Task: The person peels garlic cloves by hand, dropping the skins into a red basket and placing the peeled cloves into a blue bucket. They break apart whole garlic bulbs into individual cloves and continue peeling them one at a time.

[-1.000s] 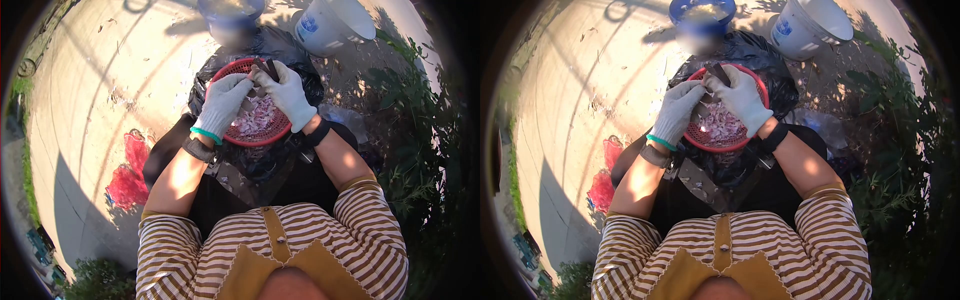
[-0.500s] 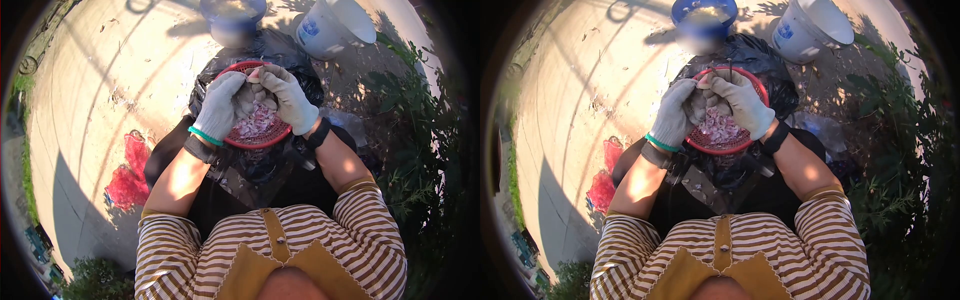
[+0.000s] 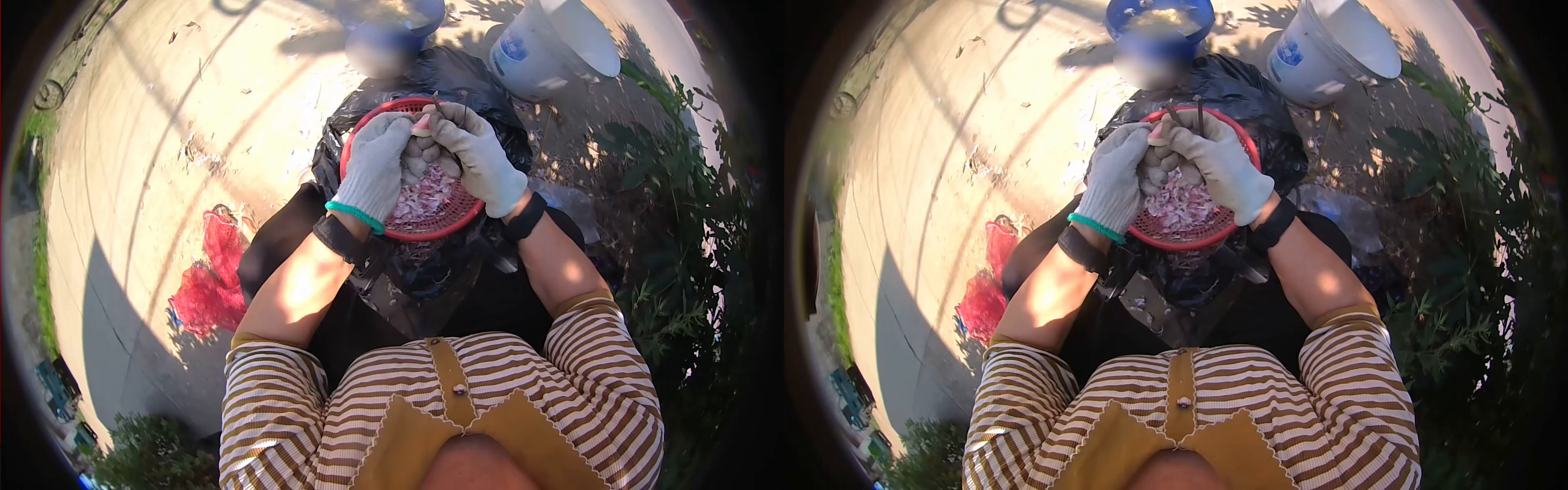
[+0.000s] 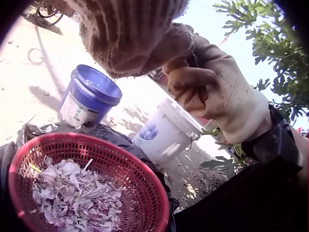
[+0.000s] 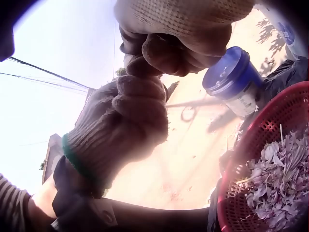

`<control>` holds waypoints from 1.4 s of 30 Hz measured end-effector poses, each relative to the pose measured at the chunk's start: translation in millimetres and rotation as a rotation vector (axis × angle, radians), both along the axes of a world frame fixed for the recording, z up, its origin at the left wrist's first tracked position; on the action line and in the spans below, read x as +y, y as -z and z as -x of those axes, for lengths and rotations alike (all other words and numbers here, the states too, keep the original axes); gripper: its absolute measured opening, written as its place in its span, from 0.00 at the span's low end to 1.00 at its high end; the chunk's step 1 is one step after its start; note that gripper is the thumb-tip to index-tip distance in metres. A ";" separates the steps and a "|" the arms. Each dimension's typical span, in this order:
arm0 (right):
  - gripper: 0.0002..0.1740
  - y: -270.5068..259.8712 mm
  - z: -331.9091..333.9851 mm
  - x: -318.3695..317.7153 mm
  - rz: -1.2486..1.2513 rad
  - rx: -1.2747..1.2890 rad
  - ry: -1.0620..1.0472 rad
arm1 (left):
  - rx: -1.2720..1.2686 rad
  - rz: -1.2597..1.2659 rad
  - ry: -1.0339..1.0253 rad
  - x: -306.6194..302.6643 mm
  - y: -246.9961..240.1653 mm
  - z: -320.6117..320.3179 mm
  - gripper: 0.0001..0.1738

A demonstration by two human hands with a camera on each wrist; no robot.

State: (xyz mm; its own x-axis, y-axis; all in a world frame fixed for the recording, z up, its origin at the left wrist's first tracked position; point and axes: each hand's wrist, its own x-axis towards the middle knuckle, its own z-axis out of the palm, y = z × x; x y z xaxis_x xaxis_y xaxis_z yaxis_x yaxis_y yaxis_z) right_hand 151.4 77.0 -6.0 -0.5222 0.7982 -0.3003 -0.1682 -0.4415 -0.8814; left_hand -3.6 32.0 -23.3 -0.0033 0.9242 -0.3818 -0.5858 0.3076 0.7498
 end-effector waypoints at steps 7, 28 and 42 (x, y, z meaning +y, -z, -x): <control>0.15 -3.8 -0.5 6.8 0.007 -0.168 0.024 | 0.196 -0.060 0.093 -3.6 -12.3 5.2 0.12; 0.16 -2.5 -6.6 6.0 -0.002 -0.219 -0.066 | 0.131 -0.135 0.136 -2.5 0.7 7.7 0.11; 0.15 1.0 -7.5 8.8 0.050 -0.029 -0.045 | -0.029 0.042 0.003 -3.5 -1.3 9.1 0.17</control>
